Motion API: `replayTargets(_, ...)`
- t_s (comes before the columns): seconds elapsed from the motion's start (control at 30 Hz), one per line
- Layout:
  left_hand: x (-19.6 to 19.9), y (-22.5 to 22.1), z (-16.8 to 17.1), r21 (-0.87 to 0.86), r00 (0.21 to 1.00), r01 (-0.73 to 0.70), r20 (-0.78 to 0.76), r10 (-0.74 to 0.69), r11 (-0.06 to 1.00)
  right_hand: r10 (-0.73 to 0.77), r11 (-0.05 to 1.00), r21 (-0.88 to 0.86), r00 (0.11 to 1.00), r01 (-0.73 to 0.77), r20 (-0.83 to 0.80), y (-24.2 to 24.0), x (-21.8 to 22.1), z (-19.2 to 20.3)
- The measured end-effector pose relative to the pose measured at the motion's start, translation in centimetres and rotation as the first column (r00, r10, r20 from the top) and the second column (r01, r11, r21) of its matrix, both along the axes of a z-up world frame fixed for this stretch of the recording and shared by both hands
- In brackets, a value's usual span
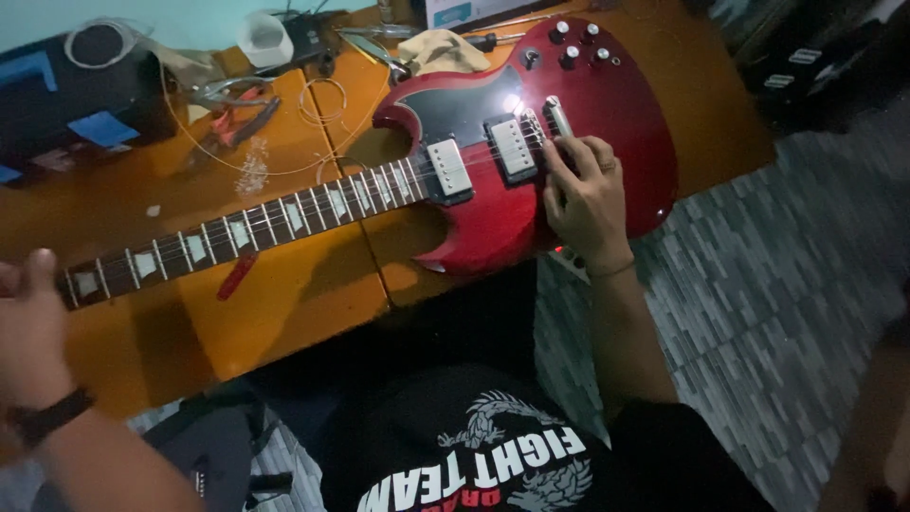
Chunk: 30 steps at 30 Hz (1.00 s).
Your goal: The person strings a red electric guitar by hand. They thread a new string through the bridge, pull it taut, and then wind it onto the tuning peg at the headstock.
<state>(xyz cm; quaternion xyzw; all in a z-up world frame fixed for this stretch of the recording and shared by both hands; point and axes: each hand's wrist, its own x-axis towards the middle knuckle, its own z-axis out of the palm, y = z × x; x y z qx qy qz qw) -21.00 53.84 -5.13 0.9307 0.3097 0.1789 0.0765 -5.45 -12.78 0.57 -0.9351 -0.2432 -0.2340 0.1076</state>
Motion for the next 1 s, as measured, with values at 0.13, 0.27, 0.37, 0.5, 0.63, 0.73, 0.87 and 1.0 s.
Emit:
replayTargets(0.13, -0.8, 0.4, -0.5, 0.173, 0.99, 0.139, -0.029, -0.136, 0.975, -0.019, 0.999, -0.026, 0.999, 0.02, 0.044, 0.9, -0.2, 0.2)
replayTargets(0.27, -1.8, -0.6, 1.6, 0.154, 0.996, 0.09, -0.034, -0.085, 0.984, 0.007, 1.0, 0.0, 0.999, -0.007, 0.053, 3.0, -0.3, -0.1)
replayTargets(0.37, -2.6, -0.7, 2.2, 0.253, 0.992, 0.125, -0.006, -0.127, 0.959, 0.114, 0.993, 0.027, 0.991, -0.116, 0.065, 5.5, -0.4, 0.8)
replayTargets(0.5, -3.8, -2.6, 5.1, 0.31, 0.991, 0.134, -0.053, -0.123, 0.941, 0.261, 0.964, 0.045, 0.964, -0.263, 0.043, 9.5, -0.1, 1.1)
replayTargets(0.63, -4.6, -3.2, 6.9, 0.388, 0.983, 0.181, -0.054, -0.174, 0.904, 0.417, 0.902, 0.096, 0.906, -0.422, 0.064, 14.7, -0.5, 3.6)
replayTargets(0.73, -4.0, -3.2, 6.9, 0.44, 0.98, 0.182, -0.003, -0.201, 0.879, 0.565, 0.823, 0.027, 0.822, -0.568, 0.075, 17.4, 0.0, 2.1)
replayTargets(0.87, -3.6, -2.8, 7.2, 0.218, 0.96, 0.207, 0.144, -0.241, 0.954, 0.663, 0.748, -0.054, 0.748, -0.661, 0.024, 23.3, -1.4, 4.5)
replayTargets(1.0, -3.7, -3.2, 9.1, -0.007, 0.949, 0.264, 0.178, -0.259, 0.964, 0.802, 0.596, 0.03, 0.596, -0.803, 0.042, 28.8, -1.7, 4.0)
